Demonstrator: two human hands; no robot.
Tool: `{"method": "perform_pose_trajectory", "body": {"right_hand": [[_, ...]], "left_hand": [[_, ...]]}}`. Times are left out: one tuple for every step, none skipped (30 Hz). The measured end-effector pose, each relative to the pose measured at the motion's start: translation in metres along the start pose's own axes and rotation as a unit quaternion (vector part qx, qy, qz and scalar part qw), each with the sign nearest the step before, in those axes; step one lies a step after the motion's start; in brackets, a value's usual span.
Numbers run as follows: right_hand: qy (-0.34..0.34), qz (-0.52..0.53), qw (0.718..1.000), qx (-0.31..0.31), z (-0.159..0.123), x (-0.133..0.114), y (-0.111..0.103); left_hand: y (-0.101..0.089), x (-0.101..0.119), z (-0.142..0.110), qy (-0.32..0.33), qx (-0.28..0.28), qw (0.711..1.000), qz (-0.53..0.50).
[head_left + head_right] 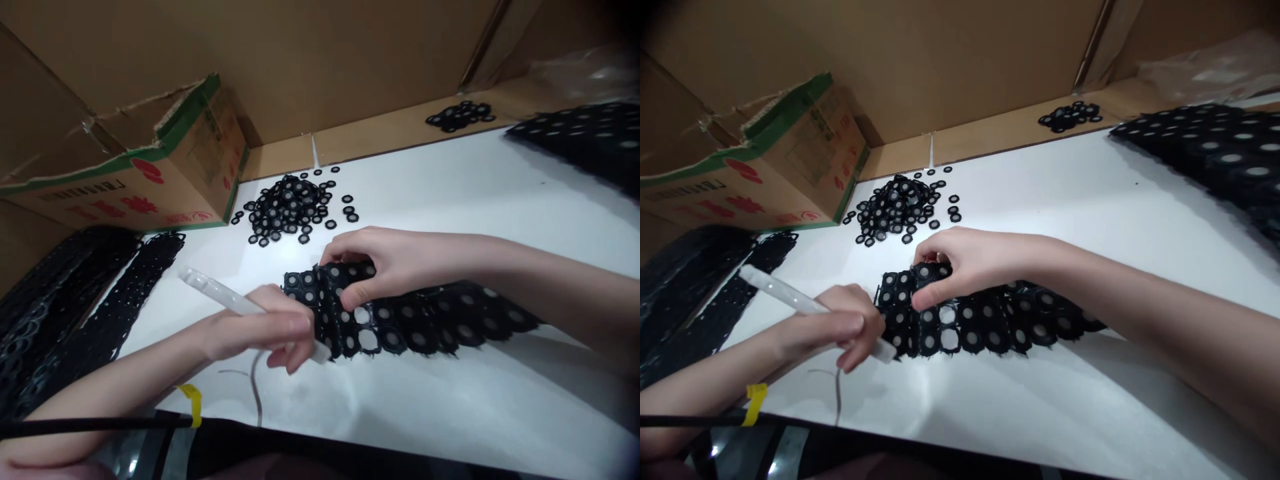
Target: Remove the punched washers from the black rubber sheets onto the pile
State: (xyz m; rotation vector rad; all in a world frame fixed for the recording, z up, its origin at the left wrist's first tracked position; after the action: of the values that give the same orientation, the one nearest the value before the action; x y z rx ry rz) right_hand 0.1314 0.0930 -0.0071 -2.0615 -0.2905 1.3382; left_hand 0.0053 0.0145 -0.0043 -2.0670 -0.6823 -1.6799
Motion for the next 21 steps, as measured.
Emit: {"method": "perform_pose_trajectory", "body": {"right_hand": [[0.001,0.011,1.0,0.004,0.001,0.0,0.001],[0.004,0.017,1.0,0.011,0.003,0.0,0.001],[0.008,0.017,1.0,0.022,0.004,0.0,0.002],[0.013,0.008,0.999,0.036,0.005,-0.001,0.002],[0.016,-0.005,0.999,0.05,0.007,-0.001,0.003],[0.016,-0.021,0.997,0.067,0.008,-0.002,0.004],[0.014,-0.035,0.996,0.084,0.009,-0.003,0.004],[0.011,-0.044,0.994,0.1,0.009,-0.004,0.004],[0.008,-0.049,0.993,0.111,0.01,-0.004,0.005],[0.005,-0.05,0.992,0.118,0.01,-0.005,0.005],[0.003,-0.051,0.991,0.121,0.01,-0.005,0.006],[0.002,-0.05,0.992,0.12,0.01,-0.005,0.006],[0.002,-0.047,0.992,0.117,0.01,-0.005,0.007],[0.001,-0.042,0.992,0.116,0.01,-0.005,0.007],[0.0,-0.036,0.993,0.115,0.009,-0.005,0.007],[-0.001,-0.029,0.993,0.115,0.009,-0.004,0.007],[-0.003,-0.022,0.993,0.114,0.009,-0.004,0.007],[-0.006,-0.016,0.993,0.116,0.009,-0.004,0.007],[-0.009,-0.011,0.993,0.116,0.009,-0.004,0.007],[-0.012,-0.008,0.993,0.116,0.009,-0.003,0.007],[-0.014,-0.007,0.993,0.116,0.009,-0.003,0.007]], "left_hand": [[-0.007,-0.001,0.0,0.005,0.038,0.999,0.012],[-0.015,0.0,0.0,0.014,0.08,0.996,0.031],[-0.023,0.0,0.0,0.022,0.118,0.991,0.057],[-0.029,0.001,0.001,0.026,0.149,0.985,0.087],[-0.033,0.001,0.002,0.027,0.17,0.978,0.117],[-0.036,0.001,0.003,0.023,0.184,0.972,0.142],[-0.039,-0.001,0.005,0.016,0.191,0.968,0.162],[-0.04,-0.002,0.006,0.007,0.196,0.965,0.174],[-0.041,-0.003,0.006,0.003,0.199,0.963,0.18],[-0.041,-0.004,0.006,0.0,0.202,0.962,0.185],[-0.041,-0.005,0.006,-0.002,0.204,0.961,0.189],[-0.041,-0.005,0.005,-0.005,0.208,0.959,0.193],[-0.041,-0.005,0.004,-0.007,0.214,0.957,0.196],[-0.041,-0.006,0.003,-0.01,0.218,0.955,0.2],[-0.041,-0.006,0.002,-0.013,0.22,0.954,0.203],[-0.041,-0.006,0.001,-0.015,0.221,0.953,0.205],[-0.04,-0.006,0.001,-0.015,0.22,0.953,0.206],[-0.04,-0.005,0.001,-0.012,0.218,0.953,0.208],[-0.039,-0.005,0.001,-0.009,0.217,0.953,0.21],[-0.038,-0.004,0.001,-0.005,0.218,0.953,0.213],[-0.038,-0.004,0.001,-0.001,0.219,0.951,0.217]]}}
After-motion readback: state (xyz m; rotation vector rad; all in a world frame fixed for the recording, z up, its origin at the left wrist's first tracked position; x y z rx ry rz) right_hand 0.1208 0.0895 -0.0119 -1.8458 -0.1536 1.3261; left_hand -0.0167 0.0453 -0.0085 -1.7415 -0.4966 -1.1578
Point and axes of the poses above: each hand's wrist, its own z-axis towards the middle knuckle, its own y-axis out of the palm, x = y × z, the point moved 6 cm from there along z, towards the middle knuckle, and after that the axes turned 7 degrees about -x, right-handed, at the moved point
